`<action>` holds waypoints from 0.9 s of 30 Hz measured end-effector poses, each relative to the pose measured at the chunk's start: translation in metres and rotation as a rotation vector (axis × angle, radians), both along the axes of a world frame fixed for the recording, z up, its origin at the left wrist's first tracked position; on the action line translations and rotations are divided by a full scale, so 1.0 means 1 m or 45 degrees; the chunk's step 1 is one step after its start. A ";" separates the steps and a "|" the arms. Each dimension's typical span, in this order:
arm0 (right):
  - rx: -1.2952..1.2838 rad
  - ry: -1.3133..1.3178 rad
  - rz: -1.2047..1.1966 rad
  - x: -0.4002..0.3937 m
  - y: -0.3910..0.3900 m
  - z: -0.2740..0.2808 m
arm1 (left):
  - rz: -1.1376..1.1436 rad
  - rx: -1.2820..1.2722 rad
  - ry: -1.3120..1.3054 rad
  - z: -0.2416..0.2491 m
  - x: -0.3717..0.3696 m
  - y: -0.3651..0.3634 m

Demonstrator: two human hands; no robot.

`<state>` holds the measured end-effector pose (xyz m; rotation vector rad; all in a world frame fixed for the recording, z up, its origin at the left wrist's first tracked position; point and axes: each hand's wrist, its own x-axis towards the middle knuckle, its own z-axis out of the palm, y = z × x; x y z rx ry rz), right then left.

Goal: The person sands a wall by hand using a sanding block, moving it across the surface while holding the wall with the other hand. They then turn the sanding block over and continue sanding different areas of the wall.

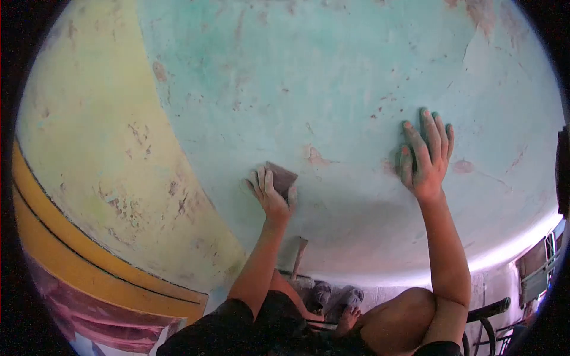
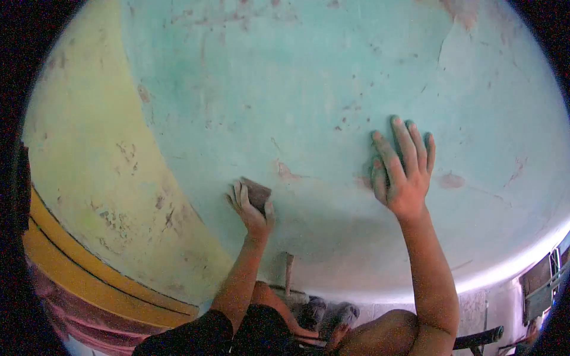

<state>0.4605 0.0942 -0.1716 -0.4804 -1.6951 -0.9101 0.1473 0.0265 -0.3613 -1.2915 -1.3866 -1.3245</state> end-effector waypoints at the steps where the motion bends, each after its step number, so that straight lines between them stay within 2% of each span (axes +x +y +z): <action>1: -0.002 0.001 0.003 -0.001 -0.002 0.001 | 0.016 0.013 -0.034 0.012 0.001 0.001; 3: -0.043 -0.009 -0.019 0.001 -0.002 0.001 | 0.033 -0.040 -0.081 0.021 0.004 0.002; 5: -0.018 -0.007 -0.003 0.000 -0.001 0.001 | 0.051 0.121 -0.009 0.026 0.005 0.008; 8: 0.009 -0.012 0.005 0.002 0.002 -0.001 | -0.042 -0.019 -0.138 -0.035 0.004 0.003; 9: -0.014 -0.007 -0.014 0.001 -0.001 0.000 | 0.053 -0.045 -0.101 -0.037 0.007 -0.003; 12: -0.020 -0.005 -0.003 0.001 -0.001 -0.001 | 0.047 0.099 -0.068 -0.028 -0.001 0.005; 15: -0.019 -0.015 -0.008 0.001 -0.002 0.001 | 0.031 0.193 -0.165 0.020 -0.004 0.010; 20: 0.007 -0.013 -0.008 0.001 -0.001 0.000 | -0.072 0.134 -0.181 -0.022 0.016 0.003; 22: 0.017 0.013 0.086 0.000 0.003 0.000 | 0.021 0.114 -0.095 -0.017 0.015 0.002; 24: 0.009 0.000 0.077 0.001 0.000 0.003 | 0.001 0.106 -0.159 -0.002 0.010 0.009; 26: 0.019 -0.066 0.020 0.001 -0.004 0.003 | -0.096 0.315 -0.304 0.019 0.003 0.018; 27: 0.000 -0.072 0.033 0.001 -0.003 -0.001 | -0.019 0.265 -0.252 0.016 0.001 0.017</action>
